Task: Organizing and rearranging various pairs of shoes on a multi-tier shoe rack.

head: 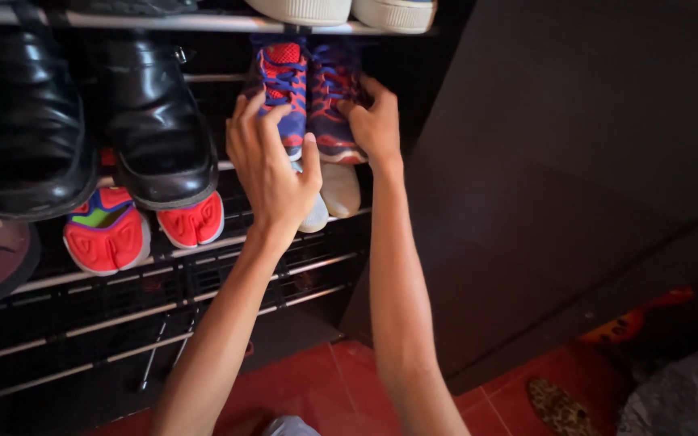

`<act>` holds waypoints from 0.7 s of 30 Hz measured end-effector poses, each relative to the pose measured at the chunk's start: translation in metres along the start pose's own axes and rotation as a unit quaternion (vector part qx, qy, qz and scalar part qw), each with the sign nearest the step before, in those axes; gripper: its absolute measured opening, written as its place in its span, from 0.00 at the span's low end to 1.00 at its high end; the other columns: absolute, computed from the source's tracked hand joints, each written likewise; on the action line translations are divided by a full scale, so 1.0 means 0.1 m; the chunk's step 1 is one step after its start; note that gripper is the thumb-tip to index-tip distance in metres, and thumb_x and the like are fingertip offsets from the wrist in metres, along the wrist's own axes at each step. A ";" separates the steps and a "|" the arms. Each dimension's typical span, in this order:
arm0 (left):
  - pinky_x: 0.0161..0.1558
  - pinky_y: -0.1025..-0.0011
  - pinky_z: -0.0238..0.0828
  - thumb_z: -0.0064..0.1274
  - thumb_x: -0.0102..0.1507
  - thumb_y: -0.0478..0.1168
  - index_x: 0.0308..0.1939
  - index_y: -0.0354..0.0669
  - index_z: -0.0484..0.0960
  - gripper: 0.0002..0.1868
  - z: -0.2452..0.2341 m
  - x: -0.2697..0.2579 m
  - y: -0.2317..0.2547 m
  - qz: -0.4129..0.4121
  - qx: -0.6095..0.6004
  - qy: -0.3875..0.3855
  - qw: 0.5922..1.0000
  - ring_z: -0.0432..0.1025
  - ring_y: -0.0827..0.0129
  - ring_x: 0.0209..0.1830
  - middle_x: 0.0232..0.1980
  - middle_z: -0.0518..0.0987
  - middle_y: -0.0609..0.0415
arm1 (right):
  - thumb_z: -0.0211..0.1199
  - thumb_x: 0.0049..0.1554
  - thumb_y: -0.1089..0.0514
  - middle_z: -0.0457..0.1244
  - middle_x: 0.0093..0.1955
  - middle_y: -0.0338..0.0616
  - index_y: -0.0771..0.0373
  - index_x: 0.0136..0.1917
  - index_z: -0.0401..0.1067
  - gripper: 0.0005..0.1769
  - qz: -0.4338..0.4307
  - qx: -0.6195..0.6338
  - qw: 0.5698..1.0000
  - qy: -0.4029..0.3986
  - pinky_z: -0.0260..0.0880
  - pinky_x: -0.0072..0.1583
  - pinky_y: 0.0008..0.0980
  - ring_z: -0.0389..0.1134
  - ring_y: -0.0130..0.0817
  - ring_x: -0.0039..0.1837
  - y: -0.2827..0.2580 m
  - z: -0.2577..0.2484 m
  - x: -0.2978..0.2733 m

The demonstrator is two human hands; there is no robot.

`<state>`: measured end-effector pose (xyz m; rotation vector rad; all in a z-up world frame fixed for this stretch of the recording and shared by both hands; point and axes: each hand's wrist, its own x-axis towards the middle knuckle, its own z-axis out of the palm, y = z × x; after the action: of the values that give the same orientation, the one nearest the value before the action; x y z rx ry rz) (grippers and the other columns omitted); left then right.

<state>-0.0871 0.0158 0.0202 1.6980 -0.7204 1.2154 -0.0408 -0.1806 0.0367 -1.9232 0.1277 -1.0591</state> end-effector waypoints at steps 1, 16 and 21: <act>0.73 0.44 0.50 0.60 0.64 0.40 0.61 0.36 0.73 0.23 0.03 -0.02 -0.05 -0.001 0.001 0.001 1.000 0.59 0.38 0.74 0.69 0.68 0.38 | 0.70 0.48 0.63 0.72 0.58 0.59 0.73 0.66 0.71 0.32 -0.001 0.000 1.000 -0.002 0.72 0.62 0.32 0.75 0.40 0.59 0.05 0.03 0.04; 0.76 0.46 0.50 0.56 0.70 0.46 0.64 0.39 0.74 0.22 0.25 -0.05 -0.49 -0.130 -0.019 -0.057 0.990 0.55 0.32 0.76 0.76 0.63 0.31 | 0.72 0.55 0.50 0.65 0.66 0.61 0.67 0.63 0.75 0.27 -0.075 -0.046 0.991 0.101 0.68 0.68 0.40 0.69 0.51 0.67 -0.44 0.10 -0.77; 0.76 0.43 0.50 0.54 0.70 0.48 0.67 0.40 0.71 0.25 0.31 -0.09 -0.46 -0.128 0.010 -0.083 0.988 0.54 0.33 0.78 0.77 0.61 0.31 | 0.75 0.51 0.49 0.57 0.74 0.63 0.64 0.62 0.76 0.29 -0.109 -0.145 0.977 0.111 0.63 0.70 0.46 0.61 0.60 0.72 -0.31 0.13 -0.87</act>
<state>-0.0383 0.0068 -0.0069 1.8613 -0.5674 0.9134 -0.0959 -0.1133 0.0028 -2.1071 0.2094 -1.4715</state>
